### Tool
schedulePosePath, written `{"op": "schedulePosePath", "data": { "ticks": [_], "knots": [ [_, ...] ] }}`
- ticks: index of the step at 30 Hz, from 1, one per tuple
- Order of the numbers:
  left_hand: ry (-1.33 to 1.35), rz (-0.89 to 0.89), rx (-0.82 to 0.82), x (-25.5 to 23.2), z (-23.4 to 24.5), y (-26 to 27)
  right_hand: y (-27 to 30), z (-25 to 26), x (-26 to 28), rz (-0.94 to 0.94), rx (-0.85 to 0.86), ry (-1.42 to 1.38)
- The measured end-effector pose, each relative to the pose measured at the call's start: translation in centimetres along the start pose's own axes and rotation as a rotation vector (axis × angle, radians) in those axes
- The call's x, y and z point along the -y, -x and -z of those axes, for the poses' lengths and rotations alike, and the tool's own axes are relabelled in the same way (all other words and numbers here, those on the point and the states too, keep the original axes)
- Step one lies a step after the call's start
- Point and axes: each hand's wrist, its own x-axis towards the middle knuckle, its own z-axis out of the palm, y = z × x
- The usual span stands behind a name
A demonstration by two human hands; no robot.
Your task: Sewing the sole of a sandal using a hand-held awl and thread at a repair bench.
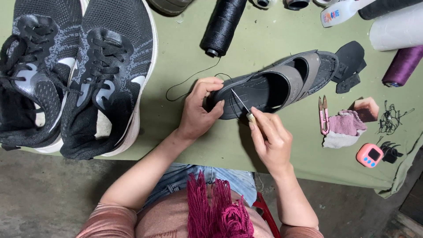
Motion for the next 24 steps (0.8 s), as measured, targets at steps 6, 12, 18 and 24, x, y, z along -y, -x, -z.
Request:
{"op": "schedulePosePath", "data": {
  "ticks": [6, 12, 18, 24],
  "knots": [
    [0.004, -0.007, -0.003, -0.2, 0.1, 0.0, -0.3, 0.5, 0.3, 0.023, 0.024, 0.059],
    [0.017, -0.098, -0.012, -0.2, 0.0, 0.1, 0.3, 0.9, 0.1, 0.058, 0.019, 0.134],
    [-0.058, -0.229, -0.034, 0.2, -0.4, 0.6, 1.4, 0.4, 0.2, 0.074, -0.012, 0.205],
    [-0.031, -0.294, -0.033, 1.0, -0.6, 0.8, 2.1, 0.3, 0.3, 0.101, -0.031, 0.261]
  ]
}}
